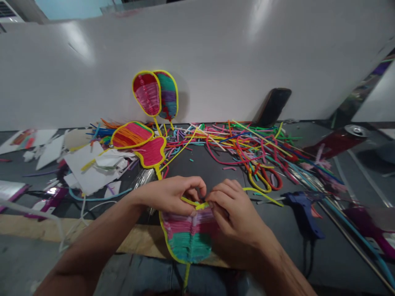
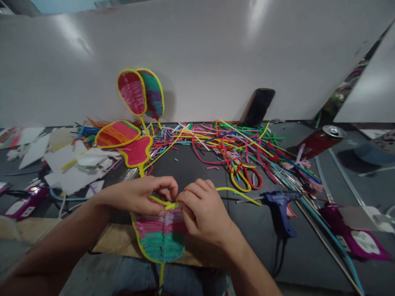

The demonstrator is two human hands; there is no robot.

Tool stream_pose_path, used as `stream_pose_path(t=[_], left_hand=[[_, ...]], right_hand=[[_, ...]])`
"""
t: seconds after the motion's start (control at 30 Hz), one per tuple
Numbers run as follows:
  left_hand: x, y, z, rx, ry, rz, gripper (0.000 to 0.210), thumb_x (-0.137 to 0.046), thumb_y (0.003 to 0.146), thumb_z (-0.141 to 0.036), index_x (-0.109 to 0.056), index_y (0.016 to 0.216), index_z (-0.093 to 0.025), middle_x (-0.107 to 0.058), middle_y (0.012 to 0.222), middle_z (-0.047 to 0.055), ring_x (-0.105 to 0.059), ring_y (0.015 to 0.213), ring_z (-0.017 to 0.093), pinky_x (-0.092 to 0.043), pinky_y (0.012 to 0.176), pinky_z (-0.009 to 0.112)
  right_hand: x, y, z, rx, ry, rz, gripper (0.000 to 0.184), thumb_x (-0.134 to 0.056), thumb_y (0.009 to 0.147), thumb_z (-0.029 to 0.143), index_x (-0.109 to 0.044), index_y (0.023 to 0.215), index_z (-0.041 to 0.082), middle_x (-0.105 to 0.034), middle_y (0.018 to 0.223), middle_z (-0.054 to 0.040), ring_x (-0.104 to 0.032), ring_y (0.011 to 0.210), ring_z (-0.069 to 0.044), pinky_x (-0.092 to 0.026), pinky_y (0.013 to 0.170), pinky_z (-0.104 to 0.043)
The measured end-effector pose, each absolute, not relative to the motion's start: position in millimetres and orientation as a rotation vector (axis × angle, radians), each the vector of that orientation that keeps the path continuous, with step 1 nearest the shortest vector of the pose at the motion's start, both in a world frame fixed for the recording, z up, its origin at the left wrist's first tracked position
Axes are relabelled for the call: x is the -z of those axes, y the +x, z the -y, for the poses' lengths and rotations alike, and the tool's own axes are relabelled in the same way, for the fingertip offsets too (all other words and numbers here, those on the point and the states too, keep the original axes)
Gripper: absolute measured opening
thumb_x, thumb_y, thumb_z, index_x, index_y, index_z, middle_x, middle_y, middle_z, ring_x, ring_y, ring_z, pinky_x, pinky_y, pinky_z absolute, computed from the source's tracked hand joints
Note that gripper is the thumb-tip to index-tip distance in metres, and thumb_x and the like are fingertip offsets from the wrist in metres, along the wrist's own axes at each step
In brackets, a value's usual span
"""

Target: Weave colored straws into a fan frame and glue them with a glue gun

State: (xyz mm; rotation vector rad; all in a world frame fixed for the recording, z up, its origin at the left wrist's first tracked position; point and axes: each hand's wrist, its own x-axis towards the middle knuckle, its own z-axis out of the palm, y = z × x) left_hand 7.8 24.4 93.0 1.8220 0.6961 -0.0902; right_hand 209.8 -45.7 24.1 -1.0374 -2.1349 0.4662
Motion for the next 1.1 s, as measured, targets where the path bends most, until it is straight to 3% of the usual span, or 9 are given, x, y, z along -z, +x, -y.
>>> stream_pose_path(t=[0.3,0.77,1.1], left_hand=[[-91,4,-24,0.081,1.845,-0.735,0.021,-0.061,0.083,-0.027,-0.05,0.099,-0.017,-0.061,0.083,-0.002,-0.057,0.077,0.012,-0.043,0.068,0.019],[-83,-7,-21,-0.022,1.841,-0.776,0.013,-0.058,0.085,-0.024,-0.055,0.096,-0.017,-0.061,0.086,-0.001,-0.059,0.079,0.011,-0.044,0.07,0.018],[-82,-8,-22,-0.003,1.951,-0.743,0.016,-0.057,0.087,-0.025,-0.063,0.098,-0.015,-0.067,0.088,0.0,-0.06,0.079,0.011,-0.043,0.071,0.017]], right_hand=[[-24,208,45,-0.337,-1.083,2.058,0.013,-0.054,0.085,0.013,-0.065,0.086,0.02,-0.064,0.08,-0.0028,-0.05,0.076,-0.017,-0.034,0.07,-0.033],[-26,205,46,-0.096,-1.074,2.028,0.012,-0.058,0.084,0.013,-0.064,0.076,0.019,-0.063,0.07,-0.0013,-0.048,0.068,-0.015,-0.032,0.064,-0.032],[-28,204,46,-0.112,-1.028,2.105,0.012,-0.058,0.086,0.016,-0.066,0.079,0.02,-0.065,0.077,-0.0024,-0.049,0.071,-0.015,-0.035,0.067,-0.033]])
